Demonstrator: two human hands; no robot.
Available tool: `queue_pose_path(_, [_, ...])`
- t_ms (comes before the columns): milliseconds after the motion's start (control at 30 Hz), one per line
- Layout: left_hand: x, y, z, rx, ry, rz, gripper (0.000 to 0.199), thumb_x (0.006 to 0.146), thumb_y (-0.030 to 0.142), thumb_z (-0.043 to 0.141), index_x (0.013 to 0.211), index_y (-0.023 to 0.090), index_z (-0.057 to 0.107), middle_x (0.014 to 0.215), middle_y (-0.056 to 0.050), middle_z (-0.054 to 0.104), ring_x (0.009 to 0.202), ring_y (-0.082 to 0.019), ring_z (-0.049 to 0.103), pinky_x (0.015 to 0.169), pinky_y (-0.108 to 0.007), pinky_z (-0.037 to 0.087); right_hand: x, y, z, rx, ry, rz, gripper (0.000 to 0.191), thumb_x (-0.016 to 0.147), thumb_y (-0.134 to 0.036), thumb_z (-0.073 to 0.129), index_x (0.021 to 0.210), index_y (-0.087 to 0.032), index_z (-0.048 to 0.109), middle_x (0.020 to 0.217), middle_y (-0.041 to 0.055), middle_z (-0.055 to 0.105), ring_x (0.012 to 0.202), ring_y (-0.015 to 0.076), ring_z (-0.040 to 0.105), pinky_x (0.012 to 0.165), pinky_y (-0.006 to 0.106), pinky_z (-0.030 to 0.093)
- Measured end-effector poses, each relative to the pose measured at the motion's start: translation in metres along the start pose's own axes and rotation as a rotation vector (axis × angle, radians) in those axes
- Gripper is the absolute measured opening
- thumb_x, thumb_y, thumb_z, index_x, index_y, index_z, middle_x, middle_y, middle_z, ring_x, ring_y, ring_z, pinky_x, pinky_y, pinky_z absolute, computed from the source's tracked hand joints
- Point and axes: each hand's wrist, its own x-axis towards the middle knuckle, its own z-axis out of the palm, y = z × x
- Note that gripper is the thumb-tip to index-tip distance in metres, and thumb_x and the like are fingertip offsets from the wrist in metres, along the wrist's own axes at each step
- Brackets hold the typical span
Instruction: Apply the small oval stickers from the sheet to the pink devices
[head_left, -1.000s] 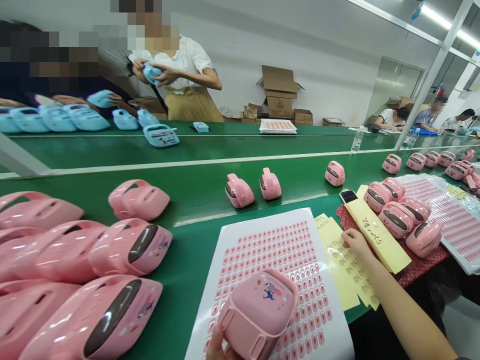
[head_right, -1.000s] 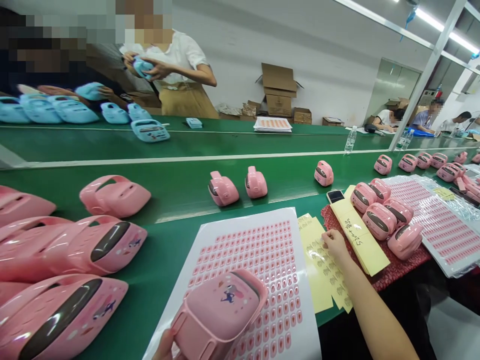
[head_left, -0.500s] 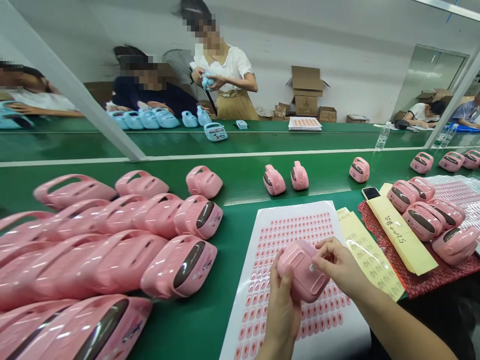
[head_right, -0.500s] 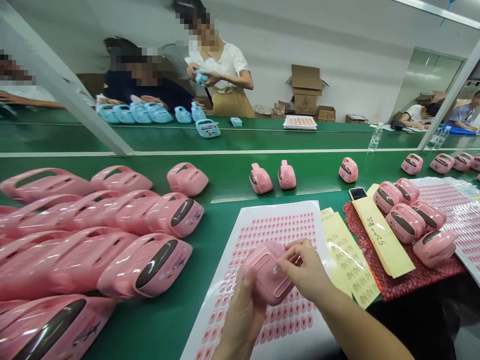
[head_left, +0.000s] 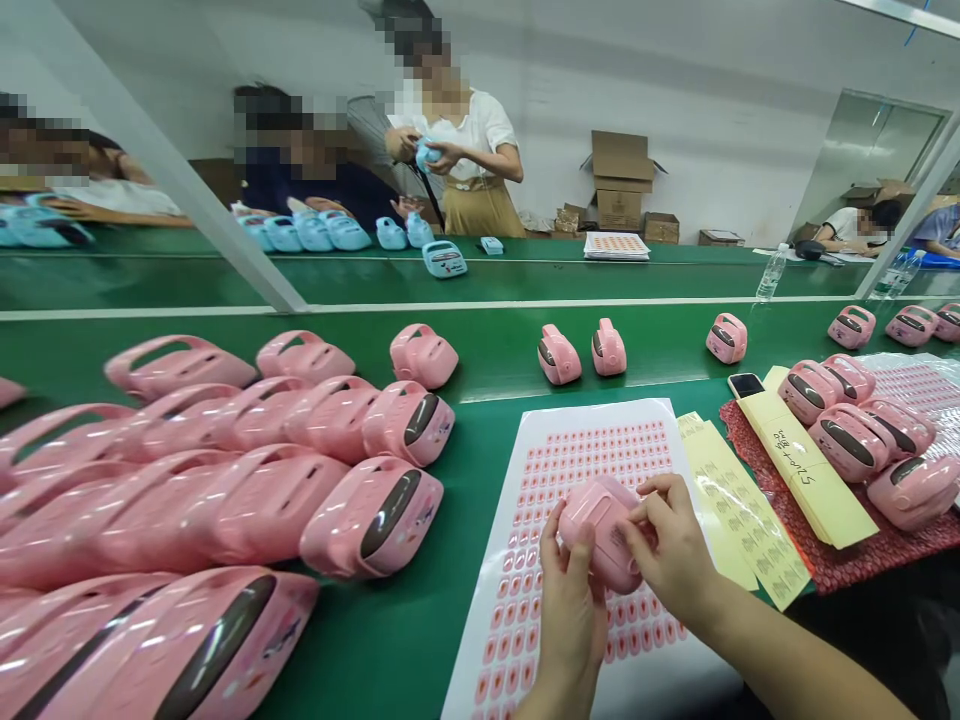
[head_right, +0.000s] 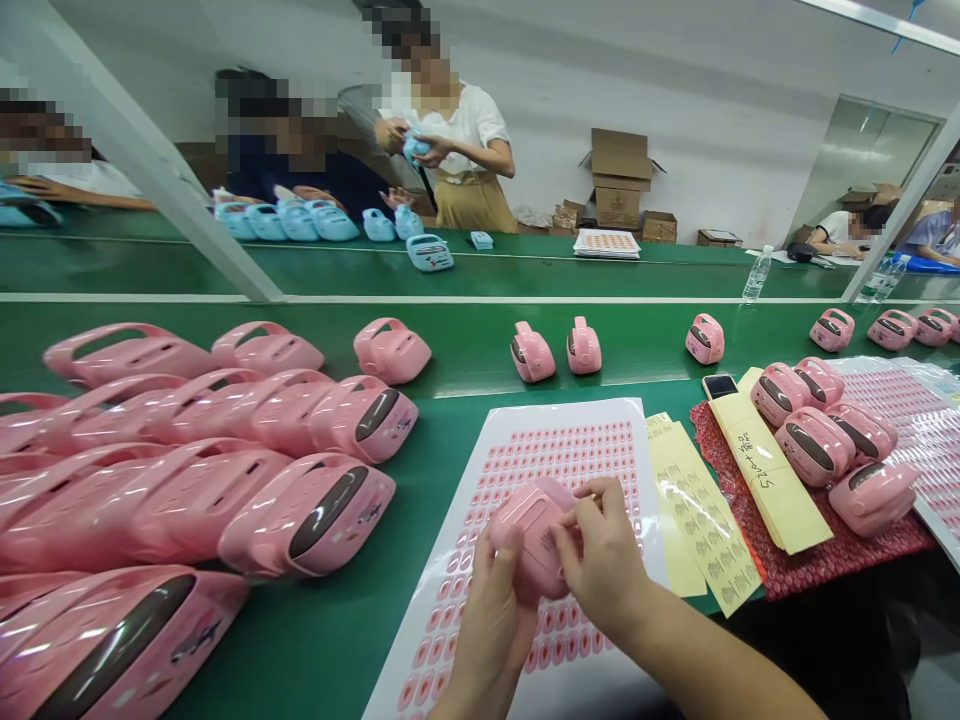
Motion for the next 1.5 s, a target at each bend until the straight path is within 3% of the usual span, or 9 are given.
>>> queue_pose_path(233, [0.008, 0.011, -0.008, -0.215, 0.054, -0.123, 0.032, 0.087, 0.039, 0.049, 0.109, 0.021, 0.062, 0.082, -0.003, 0.071, 0.078, -0.019, 0.067, 0.071, -0.033, 0.055, -0.018, 0.012, -0.032, 0.093, 0.135, -0.025, 0.014, 0.092, -0.023, 0.039, 0.098, -0.023, 0.052, 0.087, 0.0037, 0.057, 0.080, 0.0162, 0.060, 0.071, 0.031, 0.053])
queue_pose_path(300, [0.013, 0.014, -0.023, -0.300, 0.008, -0.183, 0.032, 0.090, 0.033, 0.043, 0.116, 0.022, 0.059, 0.082, -0.004, 0.073, 0.075, -0.020, 0.069, 0.070, -0.036, 0.056, -0.040, 0.026, -0.048, -0.042, 0.049, -0.041, 0.022, 0.091, -0.021, 0.042, 0.112, -0.024, 0.049, 0.093, 0.0055, 0.062, 0.086, 0.0185, 0.062, 0.077, 0.035, 0.053])
queue_pose_path(467, [0.025, 0.001, -0.072, -0.403, -0.160, -0.229, 0.050, 0.077, 0.019, 0.059, 0.126, 0.026, 0.050, 0.086, -0.005, 0.076, 0.079, -0.025, 0.071, 0.071, -0.040, 0.057, -0.098, 0.059, -0.069, -0.360, -0.230, -0.145, 0.042, 0.089, -0.021, 0.047, 0.130, -0.023, 0.041, 0.102, 0.0088, 0.069, 0.094, 0.0238, 0.064, 0.077, 0.039, 0.055])
queue_pose_path(600, [0.028, -0.013, -0.093, -0.404, -0.258, -0.253, 0.064, 0.072, 0.020, 0.066, 0.132, 0.031, 0.044, 0.098, -0.004, 0.074, 0.086, -0.027, 0.070, 0.080, -0.045, 0.054, -0.104, 0.066, -0.069, -0.447, -0.287, -0.225, 0.048, 0.090, -0.023, 0.047, 0.137, -0.022, 0.034, 0.104, 0.0096, 0.070, 0.095, 0.0246, 0.064, 0.077, 0.041, 0.056])
queue_pose_path(867, [0.019, -0.007, -0.075, -0.398, -0.149, -0.226, 0.053, 0.076, 0.021, 0.061, 0.128, 0.028, 0.049, 0.090, -0.003, 0.076, 0.075, -0.023, 0.071, 0.072, -0.038, 0.058, -0.096, 0.066, -0.069, -0.445, -0.247, -0.533, 0.032, 0.092, -0.010, 0.041, 0.120, -0.018, 0.050, 0.075, 0.0056, 0.069, 0.072, 0.0190, 0.066, 0.063, 0.034, 0.054])
queue_pose_path(1067, [0.001, -0.010, -0.055, -0.436, -0.055, -0.155, 0.046, 0.084, 0.026, 0.055, 0.129, 0.031, 0.048, 0.095, -0.001, 0.075, 0.082, -0.021, 0.070, 0.079, -0.038, 0.055, -0.078, 0.047, -0.058, -0.397, 0.069, -0.379, 0.023, 0.089, -0.010, 0.049, 0.109, -0.020, 0.052, 0.070, 0.0020, 0.064, 0.058, 0.0144, 0.061, 0.051, 0.026, 0.052])
queue_pose_path(1200, [-0.009, -0.017, -0.044, -0.589, -0.359, -0.173, 0.048, 0.081, 0.038, 0.059, 0.128, 0.032, 0.051, 0.111, -0.006, 0.070, 0.101, -0.028, 0.064, 0.089, -0.047, 0.048, -0.062, 0.024, -0.034, -0.235, 0.297, -0.245, 0.024, 0.087, -0.013, 0.053, 0.110, -0.021, 0.049, 0.074, 0.0017, 0.063, 0.060, 0.0129, 0.063, 0.048, 0.021, 0.052])
queue_pose_path(1333, [-0.013, -0.026, -0.046, -0.675, -0.717, -0.132, 0.043, 0.084, 0.028, 0.058, 0.126, 0.033, 0.053, 0.123, -0.007, 0.063, 0.115, -0.027, 0.055, 0.097, -0.047, 0.041, -0.052, 0.010, -0.012, -0.152, 0.413, -0.284, 0.025, 0.086, -0.014, 0.053, 0.109, -0.022, 0.049, 0.069, -0.0002, 0.060, 0.057, 0.0122, 0.059, 0.045, 0.020, 0.049])
queue_pose_path(1500, [-0.015, -0.034, -0.057, -0.756, -0.873, -0.179, 0.045, 0.088, 0.040, 0.050, 0.132, 0.042, 0.043, 0.133, 0.002, 0.054, 0.123, -0.018, 0.048, 0.106, -0.036, 0.029, -0.044, 0.002, -0.007, -0.183, 0.443, -0.440, 0.030, 0.084, -0.009, 0.054, 0.110, -0.023, 0.050, 0.067, -0.0003, 0.057, 0.055, 0.0131, 0.053, 0.044, 0.022, 0.047])
